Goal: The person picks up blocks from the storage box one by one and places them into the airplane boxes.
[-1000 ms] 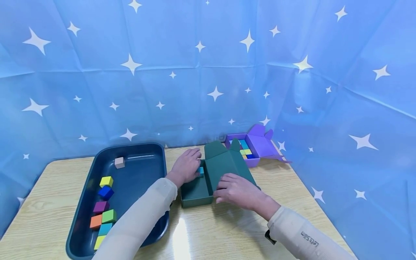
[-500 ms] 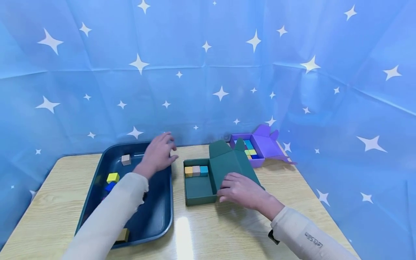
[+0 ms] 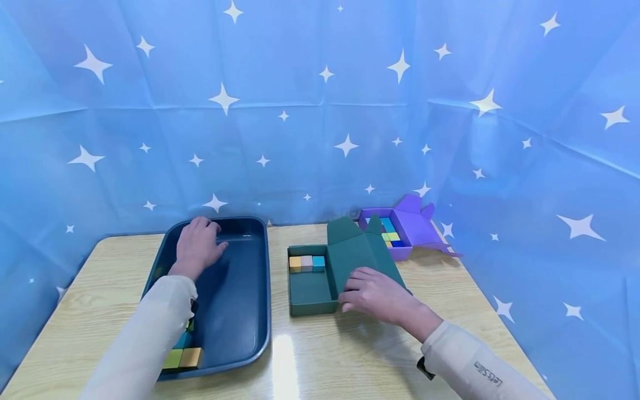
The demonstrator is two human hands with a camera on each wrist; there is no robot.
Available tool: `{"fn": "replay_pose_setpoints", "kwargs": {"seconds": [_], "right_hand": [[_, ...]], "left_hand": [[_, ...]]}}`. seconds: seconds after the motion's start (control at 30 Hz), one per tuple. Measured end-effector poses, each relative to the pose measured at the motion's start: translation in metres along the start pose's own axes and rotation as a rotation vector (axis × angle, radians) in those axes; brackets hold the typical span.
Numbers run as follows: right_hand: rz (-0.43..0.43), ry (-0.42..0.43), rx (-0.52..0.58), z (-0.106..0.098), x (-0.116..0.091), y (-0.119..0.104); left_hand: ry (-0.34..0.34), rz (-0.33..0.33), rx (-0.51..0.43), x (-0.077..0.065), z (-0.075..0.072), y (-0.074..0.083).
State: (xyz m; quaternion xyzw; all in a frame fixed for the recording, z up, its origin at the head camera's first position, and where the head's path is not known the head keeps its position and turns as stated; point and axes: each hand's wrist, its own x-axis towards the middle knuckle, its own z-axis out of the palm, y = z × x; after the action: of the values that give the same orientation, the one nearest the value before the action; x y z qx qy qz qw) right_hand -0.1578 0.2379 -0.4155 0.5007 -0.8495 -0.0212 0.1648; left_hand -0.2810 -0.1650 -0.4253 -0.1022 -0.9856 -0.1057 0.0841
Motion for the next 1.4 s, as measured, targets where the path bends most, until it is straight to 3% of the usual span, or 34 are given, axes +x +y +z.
{"fn": "replay_pose_setpoints", "kwargs": {"seconds": [0.2,0.47,0.67,0.9,1.03,1.4], "right_hand": [[0.001,-0.004,-0.001,0.0,0.0,-0.001],[0.006,-0.004,-0.014,-0.001,0.0,-0.001],[-0.002,0.009,-0.003,0.001,0.0,0.001],[-0.019,0.025,0.003,0.003,-0.001,0.001],[-0.01,0.024,0.0,0.002,-0.002,0.001],[0.006,0.008,0.002,0.002,-0.002,0.001]], "left_hand": [[-0.027,-0.021,0.016,-0.004,-0.003,-0.004],[-0.076,0.098,0.004,-0.002,-0.036,-0.026],[-0.093,0.104,0.079,-0.005,-0.051,-0.047],[-0.12,0.1,0.141,-0.008,-0.038,-0.055],[-0.14,0.108,0.174,0.0,-0.026,-0.052],[-0.138,0.072,0.158,0.008,-0.006,-0.053]]}}
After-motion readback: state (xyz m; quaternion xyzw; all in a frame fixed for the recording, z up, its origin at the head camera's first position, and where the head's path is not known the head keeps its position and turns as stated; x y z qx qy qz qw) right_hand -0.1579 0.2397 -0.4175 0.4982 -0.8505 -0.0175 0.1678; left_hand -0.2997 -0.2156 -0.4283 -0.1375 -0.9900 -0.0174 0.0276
